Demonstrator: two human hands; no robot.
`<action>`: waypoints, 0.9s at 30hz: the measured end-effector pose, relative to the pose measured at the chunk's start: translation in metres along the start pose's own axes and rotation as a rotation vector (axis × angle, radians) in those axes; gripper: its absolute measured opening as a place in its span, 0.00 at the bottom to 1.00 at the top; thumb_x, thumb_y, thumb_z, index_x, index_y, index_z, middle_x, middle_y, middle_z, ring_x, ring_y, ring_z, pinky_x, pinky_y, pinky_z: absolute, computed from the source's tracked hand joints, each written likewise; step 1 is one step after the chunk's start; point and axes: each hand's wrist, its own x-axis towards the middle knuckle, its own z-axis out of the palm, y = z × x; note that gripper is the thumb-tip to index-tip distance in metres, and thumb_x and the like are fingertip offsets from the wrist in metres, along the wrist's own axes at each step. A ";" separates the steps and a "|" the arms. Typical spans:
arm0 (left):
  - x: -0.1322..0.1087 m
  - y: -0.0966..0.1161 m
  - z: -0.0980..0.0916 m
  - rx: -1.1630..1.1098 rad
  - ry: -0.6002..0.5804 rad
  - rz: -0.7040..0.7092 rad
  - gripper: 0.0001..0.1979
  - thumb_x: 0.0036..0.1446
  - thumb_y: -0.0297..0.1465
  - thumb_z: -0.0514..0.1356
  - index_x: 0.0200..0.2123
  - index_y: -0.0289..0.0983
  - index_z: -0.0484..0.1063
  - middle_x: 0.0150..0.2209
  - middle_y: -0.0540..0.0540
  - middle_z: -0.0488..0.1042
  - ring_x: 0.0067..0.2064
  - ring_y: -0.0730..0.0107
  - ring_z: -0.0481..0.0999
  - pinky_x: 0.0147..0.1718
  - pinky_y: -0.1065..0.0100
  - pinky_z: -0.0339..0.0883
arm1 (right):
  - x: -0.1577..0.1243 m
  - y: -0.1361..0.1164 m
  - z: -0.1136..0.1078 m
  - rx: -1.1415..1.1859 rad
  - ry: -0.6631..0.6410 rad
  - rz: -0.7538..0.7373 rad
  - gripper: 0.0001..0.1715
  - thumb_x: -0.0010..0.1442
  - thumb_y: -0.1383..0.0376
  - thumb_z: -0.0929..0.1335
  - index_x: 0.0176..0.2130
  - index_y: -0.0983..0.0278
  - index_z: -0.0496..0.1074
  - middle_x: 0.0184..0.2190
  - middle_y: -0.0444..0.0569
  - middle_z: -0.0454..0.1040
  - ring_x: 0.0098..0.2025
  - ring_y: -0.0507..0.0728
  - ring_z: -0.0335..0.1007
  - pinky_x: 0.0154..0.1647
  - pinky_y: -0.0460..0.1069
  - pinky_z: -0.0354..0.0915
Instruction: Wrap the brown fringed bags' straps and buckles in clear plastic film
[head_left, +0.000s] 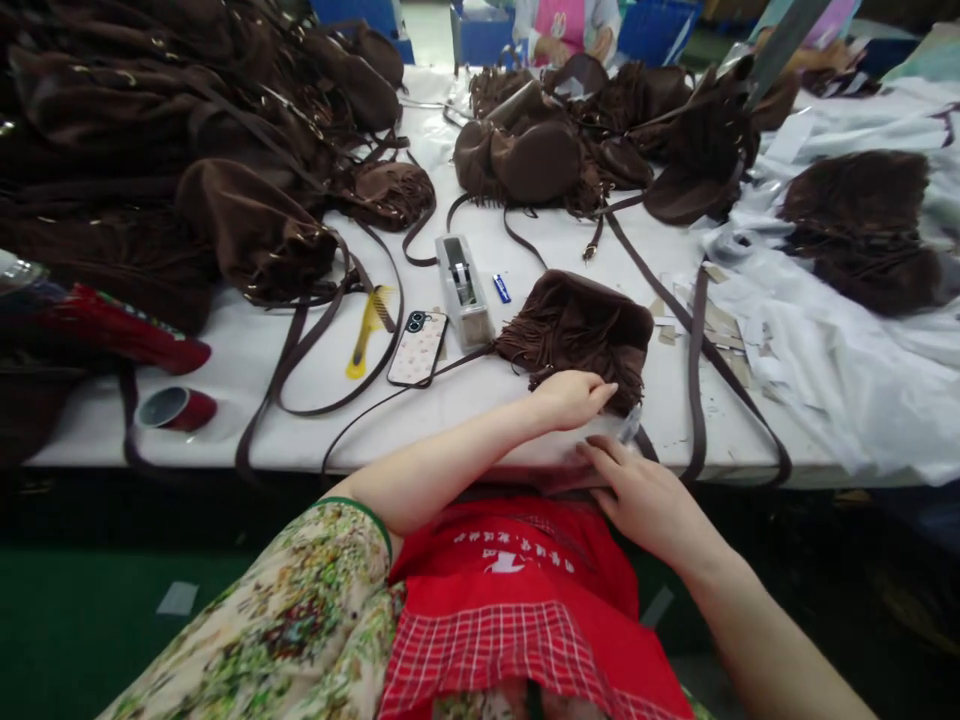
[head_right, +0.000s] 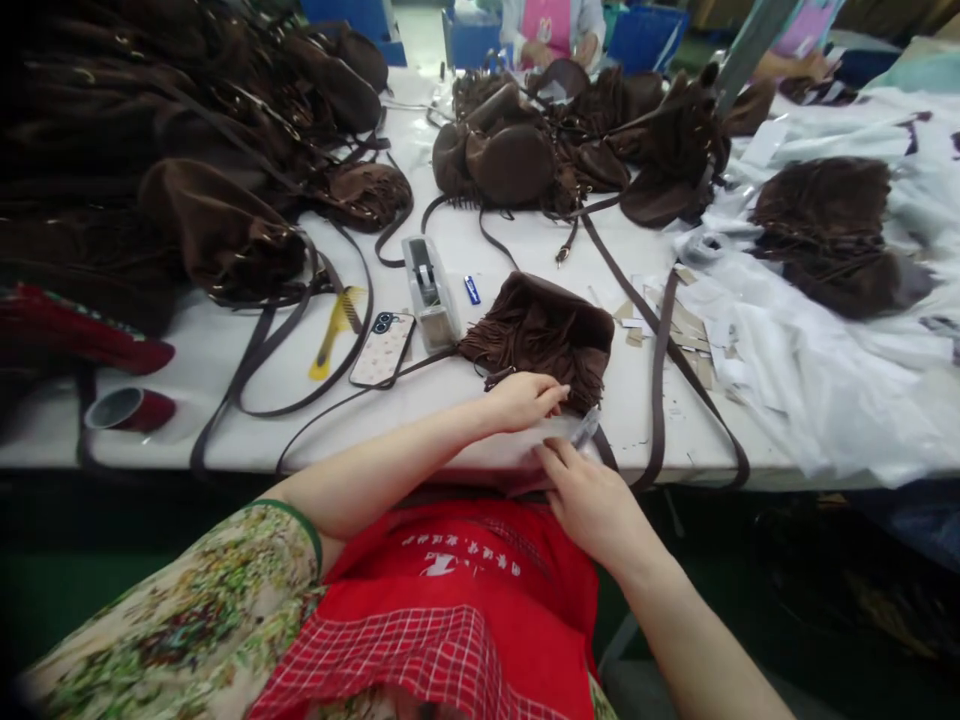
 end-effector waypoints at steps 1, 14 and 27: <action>-0.009 -0.001 -0.004 -0.035 0.023 -0.005 0.21 0.64 0.40 0.48 0.33 0.33 0.76 0.30 0.44 0.78 0.31 0.69 0.75 0.36 0.69 0.66 | 0.000 0.000 0.003 -0.084 -0.042 0.000 0.21 0.57 0.71 0.64 0.51 0.62 0.69 0.47 0.55 0.72 0.35 0.57 0.74 0.32 0.49 0.68; -0.110 -0.008 0.003 -0.564 -0.528 -0.167 0.21 0.56 0.48 0.57 0.38 0.35 0.74 0.33 0.45 0.78 0.23 0.74 0.73 0.26 0.71 0.66 | -0.008 0.026 -0.012 0.223 0.290 0.126 0.09 0.60 0.58 0.67 0.35 0.59 0.75 0.34 0.49 0.74 0.33 0.56 0.73 0.34 0.49 0.69; -0.051 -0.017 0.028 -0.941 0.048 -0.312 0.23 0.57 0.50 0.53 0.28 0.34 0.63 0.23 0.49 0.72 0.15 0.83 0.57 0.15 0.76 0.48 | -0.012 0.017 0.018 0.316 0.263 0.102 0.13 0.61 0.68 0.62 0.43 0.60 0.73 0.40 0.50 0.75 0.39 0.57 0.74 0.41 0.50 0.70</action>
